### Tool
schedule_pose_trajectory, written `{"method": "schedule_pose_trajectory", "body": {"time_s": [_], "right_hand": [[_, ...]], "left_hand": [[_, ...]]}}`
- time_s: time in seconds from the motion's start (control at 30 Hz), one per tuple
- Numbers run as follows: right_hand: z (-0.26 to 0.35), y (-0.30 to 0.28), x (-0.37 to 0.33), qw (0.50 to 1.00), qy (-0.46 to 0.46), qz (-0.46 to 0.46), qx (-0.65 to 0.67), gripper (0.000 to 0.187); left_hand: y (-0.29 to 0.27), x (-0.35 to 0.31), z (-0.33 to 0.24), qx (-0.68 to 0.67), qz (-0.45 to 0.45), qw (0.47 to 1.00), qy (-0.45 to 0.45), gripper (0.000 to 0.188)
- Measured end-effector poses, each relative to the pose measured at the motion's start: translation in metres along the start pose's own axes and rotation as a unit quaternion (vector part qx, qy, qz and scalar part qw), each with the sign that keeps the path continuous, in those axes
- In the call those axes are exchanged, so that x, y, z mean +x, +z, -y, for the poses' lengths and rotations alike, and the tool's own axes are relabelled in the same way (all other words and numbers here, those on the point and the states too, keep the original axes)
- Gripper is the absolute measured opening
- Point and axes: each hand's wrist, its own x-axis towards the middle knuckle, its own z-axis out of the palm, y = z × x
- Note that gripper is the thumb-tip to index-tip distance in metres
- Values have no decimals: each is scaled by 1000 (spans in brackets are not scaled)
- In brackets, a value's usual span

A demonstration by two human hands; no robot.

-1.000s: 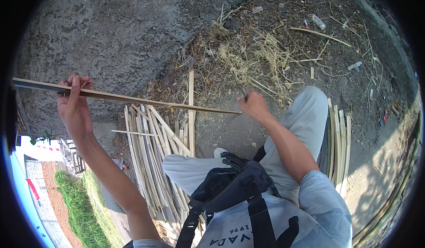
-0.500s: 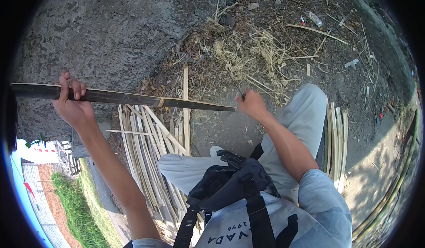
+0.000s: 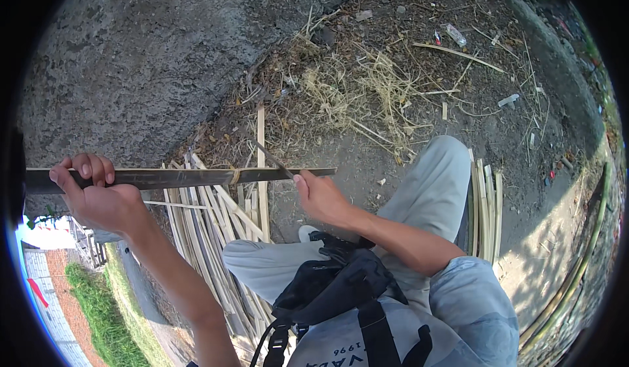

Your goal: The person scrapes the outer layer of a long bamboo strip with a machete to smooth the surface.

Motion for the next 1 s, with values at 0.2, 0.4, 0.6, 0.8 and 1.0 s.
{"method": "schedule_pose_trajectory", "body": {"time_s": [0.2,0.4,0.6,0.8,1.0], "right_hand": [[-22,3,-4,996,23,9,-84,32],[-85,21,5,994,-19,-29,-100,34],[-55,17,11,995,29,-12,-91,36],[-47,30,2,998,52,-13,-43,54],[-67,28,2,986,137,7,-91,58]], "left_hand": [[-15,5,0,28,-25,999,26,33],[-13,-1,-4,12,5,1000,22,29],[-25,-4,0,-13,20,999,23,33],[-31,-6,-13,-31,41,999,13,36],[-55,-1,-4,-102,38,993,-35,34]]}}
